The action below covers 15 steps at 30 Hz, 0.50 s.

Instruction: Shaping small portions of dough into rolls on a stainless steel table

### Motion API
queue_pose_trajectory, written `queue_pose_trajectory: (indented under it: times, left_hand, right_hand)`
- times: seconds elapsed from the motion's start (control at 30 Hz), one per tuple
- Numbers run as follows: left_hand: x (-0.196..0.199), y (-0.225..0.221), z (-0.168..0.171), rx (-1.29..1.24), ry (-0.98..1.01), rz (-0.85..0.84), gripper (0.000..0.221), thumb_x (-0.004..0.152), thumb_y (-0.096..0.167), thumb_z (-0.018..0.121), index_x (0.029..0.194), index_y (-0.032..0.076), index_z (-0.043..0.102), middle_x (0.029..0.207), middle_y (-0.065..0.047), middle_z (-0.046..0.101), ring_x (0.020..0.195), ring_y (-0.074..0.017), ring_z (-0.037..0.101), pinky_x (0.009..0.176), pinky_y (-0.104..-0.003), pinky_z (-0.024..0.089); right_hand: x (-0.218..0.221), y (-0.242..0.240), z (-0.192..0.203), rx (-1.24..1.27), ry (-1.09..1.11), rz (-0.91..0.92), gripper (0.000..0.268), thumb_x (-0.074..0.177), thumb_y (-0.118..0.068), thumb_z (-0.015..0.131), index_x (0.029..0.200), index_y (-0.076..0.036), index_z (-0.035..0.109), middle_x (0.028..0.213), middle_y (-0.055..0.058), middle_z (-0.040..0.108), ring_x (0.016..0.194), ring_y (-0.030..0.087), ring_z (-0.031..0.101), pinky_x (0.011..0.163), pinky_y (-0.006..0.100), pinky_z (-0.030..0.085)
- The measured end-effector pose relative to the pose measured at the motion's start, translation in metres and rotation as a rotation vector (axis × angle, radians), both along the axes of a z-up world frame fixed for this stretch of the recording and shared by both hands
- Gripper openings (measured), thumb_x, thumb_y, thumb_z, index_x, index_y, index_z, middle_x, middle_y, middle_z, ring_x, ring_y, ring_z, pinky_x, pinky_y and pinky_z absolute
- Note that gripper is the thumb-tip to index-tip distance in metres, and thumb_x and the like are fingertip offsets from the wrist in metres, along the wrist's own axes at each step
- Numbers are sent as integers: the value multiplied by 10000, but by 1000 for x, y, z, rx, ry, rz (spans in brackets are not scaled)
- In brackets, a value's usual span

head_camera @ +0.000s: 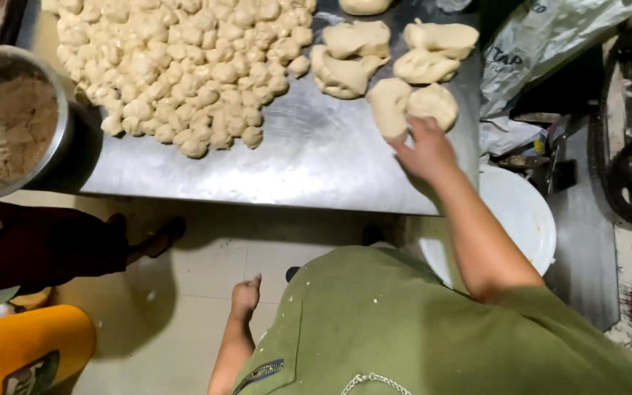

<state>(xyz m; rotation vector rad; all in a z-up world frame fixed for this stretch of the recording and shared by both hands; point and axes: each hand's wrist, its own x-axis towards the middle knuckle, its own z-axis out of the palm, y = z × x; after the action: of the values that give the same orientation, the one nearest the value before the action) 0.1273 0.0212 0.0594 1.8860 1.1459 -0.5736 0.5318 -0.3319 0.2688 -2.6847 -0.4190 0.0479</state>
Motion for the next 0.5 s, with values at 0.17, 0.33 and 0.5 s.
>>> queue_pose_trajectory:
  times: [0.17, 0.33, 0.5]
  left_hand:
    - [35, -26, -20, 144, -6, -192, 703, 1016, 555, 473, 868, -66, 768, 1034, -306, 734, 1070, -414, 702, 966, -408, 506]
    - [37, -79, 22, 142, 82, -15, 697, 996, 588, 467, 719, -22, 660, 841, -259, 736, 843, -390, 660, 842, -463, 475]
    - [-1, -128, 34, 178, 39, 309, 718, 1009, 598, 424, 566, 34, 459, 569, -144, 510, 593, -260, 487, 627, -447, 391]
  right_hand:
    - [40, 55, -3, -102, 133, -99, 1150, 883, -679, 701, 1623, 7, 149, 1525, 284, 359, 1302, 485, 434, 1116, 513, 368]
    - [77, 56, -64, -141, -125, 43, 558, 878, -355, 623, 1348, -87, 487, 1321, 275, 443, 980, 478, 577, 818, 566, 516]
    - [-8, 21, 109, 336, 695, -151, 413, 1029, -519, 303, 1181, -179, 480, 1230, 230, 641, 1152, 493, 609, 955, 564, 409]
